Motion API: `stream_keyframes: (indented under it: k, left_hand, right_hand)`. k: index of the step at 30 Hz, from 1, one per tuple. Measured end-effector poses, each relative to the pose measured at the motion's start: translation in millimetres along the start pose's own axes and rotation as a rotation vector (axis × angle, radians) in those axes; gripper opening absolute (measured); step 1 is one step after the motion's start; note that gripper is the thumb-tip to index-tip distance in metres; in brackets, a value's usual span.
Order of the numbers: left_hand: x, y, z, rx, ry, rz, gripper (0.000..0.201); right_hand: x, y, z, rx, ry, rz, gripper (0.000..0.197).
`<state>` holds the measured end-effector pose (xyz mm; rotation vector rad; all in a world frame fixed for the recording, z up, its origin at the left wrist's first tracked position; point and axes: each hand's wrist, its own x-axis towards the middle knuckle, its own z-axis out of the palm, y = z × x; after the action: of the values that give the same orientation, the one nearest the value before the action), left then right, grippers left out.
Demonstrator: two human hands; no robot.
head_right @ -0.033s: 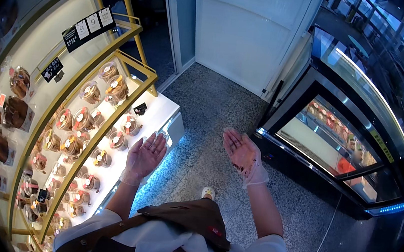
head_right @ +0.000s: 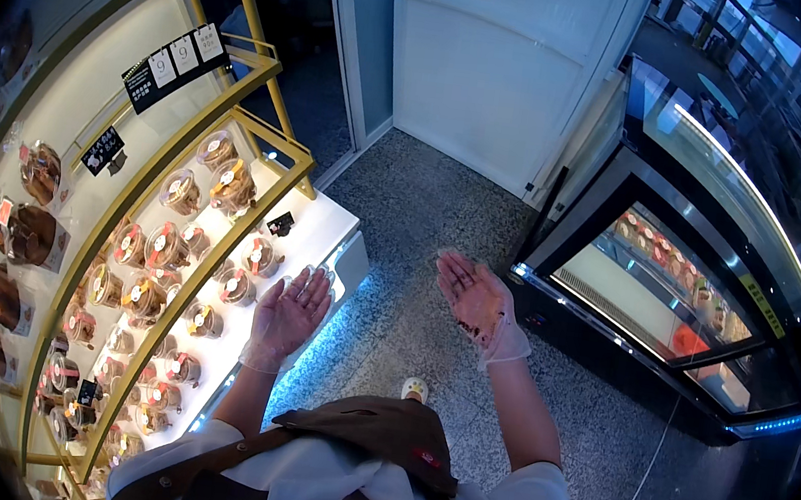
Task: The person assembles a dessert by filling a dough ball with green grapes, yellow fruit, and red fruit, then sealing it. They roll the sealed ball in a dark crumb coating and hand it to a customer. Finally, they wash their hands at a sink.
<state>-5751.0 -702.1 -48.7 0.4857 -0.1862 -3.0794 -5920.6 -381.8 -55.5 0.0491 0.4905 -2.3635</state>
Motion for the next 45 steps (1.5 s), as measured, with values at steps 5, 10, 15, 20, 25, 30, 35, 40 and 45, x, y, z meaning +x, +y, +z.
stream_keyframes:
  k: [5,10,15,20,25,30,35,40,45]
  left_hand:
    - [115,27,53,-0.019,0.024,0.12,0.048]
    - [264,70,69,-0.014,-0.015,0.203,0.054]
    - [427,136,100,-0.046,-0.129,0.211,0.074]
    - [543,219,147,-0.139,-0.145,0.281,0.08]
    - [632,318,155,-0.17,-0.094,0.441,0.077]
    - [692,409,147,-0.161,-0.023,0.7,0.073]
    - [714,502,154,-0.286,-0.008,0.924,0.07]
    - [754,602,153,-0.375,0.038,1.006,0.069]
    - [809,739,117,-0.327,0.039,1.038,0.069]
  right_hand:
    - [194,-68,40,-0.104,-0.185,0.182,0.048]
    - [383,-106,41,-0.178,-0.248,0.304,0.049]
    - [568,-137,35,-0.163,-0.205,0.404,0.05]
    - [735,-154,65,-0.248,-0.187,0.479,0.055]
    - [925,-126,74,-0.203,-0.221,0.661,0.048]
    - [1090,-60,89,-0.169,-0.214,0.858,0.047]
    - [1231,28,171,-0.25,-0.363,0.991,0.046]
    - [1350,121,207,-0.258,-0.29,1.035,0.038]
    - [1503,224,196,-0.301,-0.222,0.922,0.032]
